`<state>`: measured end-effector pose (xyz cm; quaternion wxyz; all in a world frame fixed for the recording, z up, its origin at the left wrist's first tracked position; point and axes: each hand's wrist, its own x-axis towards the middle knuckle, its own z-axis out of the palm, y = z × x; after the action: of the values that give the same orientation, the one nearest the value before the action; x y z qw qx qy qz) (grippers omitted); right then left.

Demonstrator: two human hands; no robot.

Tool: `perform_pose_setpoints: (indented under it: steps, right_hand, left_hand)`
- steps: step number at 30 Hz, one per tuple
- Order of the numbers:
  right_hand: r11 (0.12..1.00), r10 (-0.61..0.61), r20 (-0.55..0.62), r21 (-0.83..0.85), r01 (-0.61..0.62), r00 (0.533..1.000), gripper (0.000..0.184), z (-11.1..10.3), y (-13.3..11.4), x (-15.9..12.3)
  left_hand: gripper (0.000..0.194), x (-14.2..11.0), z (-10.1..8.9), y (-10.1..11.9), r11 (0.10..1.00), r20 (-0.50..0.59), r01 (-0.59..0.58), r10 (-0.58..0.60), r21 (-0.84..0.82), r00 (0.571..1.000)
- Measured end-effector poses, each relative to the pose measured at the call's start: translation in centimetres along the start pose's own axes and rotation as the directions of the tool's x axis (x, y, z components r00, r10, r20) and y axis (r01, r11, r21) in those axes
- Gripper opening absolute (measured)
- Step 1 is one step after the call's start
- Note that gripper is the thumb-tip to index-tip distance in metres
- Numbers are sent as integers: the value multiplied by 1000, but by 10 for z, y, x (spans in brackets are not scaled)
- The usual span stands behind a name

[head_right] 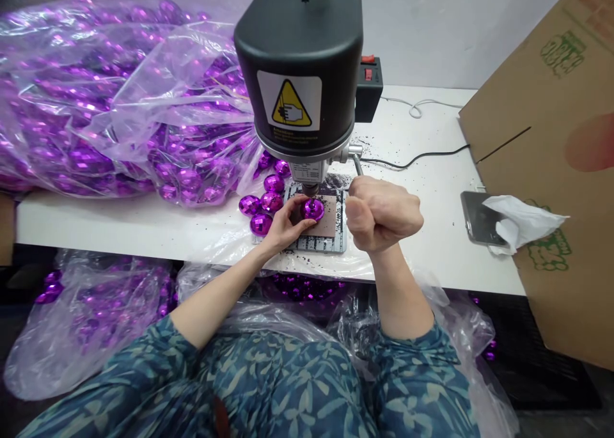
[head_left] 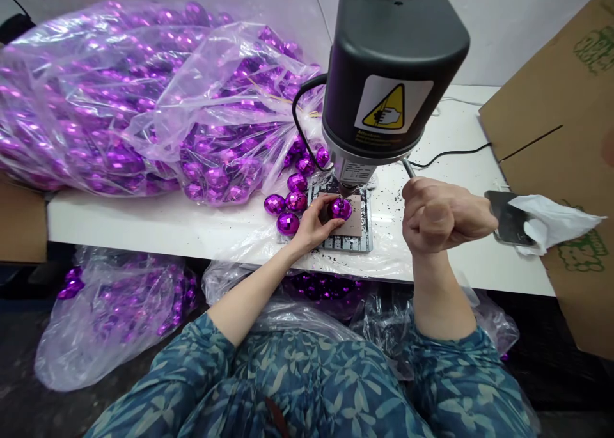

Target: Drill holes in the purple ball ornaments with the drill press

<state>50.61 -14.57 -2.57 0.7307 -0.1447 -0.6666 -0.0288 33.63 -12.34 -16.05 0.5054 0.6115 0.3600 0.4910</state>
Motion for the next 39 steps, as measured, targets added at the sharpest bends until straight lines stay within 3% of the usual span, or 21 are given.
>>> perform_pose_setpoints:
  steps: [6,9,15,19,22,24,26,28,30,31,33,35,37,39]
  right_hand:
    - [996,-70,29,58,68,997,49,1,3,-9]
    - [998,-33,-19,54,34,999,52,5,0,-2]
    - [975,223,-181,19,-223,958,54,23,-6,58]
    - [874,484,-185,144,-464,855,47,29,0,91]
    - [794,599,-149,235,-560,787,47,30,5,100]
    - [781,615,-159,258,-569,772,49,30,6,101]
    - [794,596,-173,270,-544,784,49,30,7,100]
    - [814,565,-175,281,-509,806,48,31,8,99]
    - [821,551,-180,289,-492,815,47,33,8,99]
    - [824,548,-187,287,-488,815,48,34,8,99]
    - [828,547,-203,273,-489,812,50,35,8,100]
    - [836,539,-218,259,-484,814,52,36,8,100]
    - [847,522,-226,252,-468,823,53,36,8,100]
    - [858,504,-232,244,-451,832,52,36,9,99]
  left_hand:
    - [45,-1,0,-1,1000,9,-1,1,23,1000]
    - [45,-1,0,2,1000,-3,9,-9,12,1000]
    - [47,0,-1,-3,994,12,-64,63,91,998]
    - [45,-4,2,0,943,-63,-133,159,305,985]
    - [42,-21,5,16,852,-124,-151,243,501,962]
    - [40,-41,5,28,792,-34,-224,294,568,955]
    - [42,-65,3,36,734,173,-351,309,581,935]
    - [50,-86,-1,38,672,364,-467,301,575,881]
    - [59,-98,-11,34,615,436,-537,325,577,839]
    - [59,-100,-17,32,586,416,-549,359,596,836]
    - [49,-96,-34,27,524,275,-485,429,700,860]
    - [40,-85,-53,23,460,88,-297,423,837,902]
    - [42,-74,-70,21,413,-7,-128,310,902,951]
    - [46,-65,-82,21,428,6,-83,179,900,984]
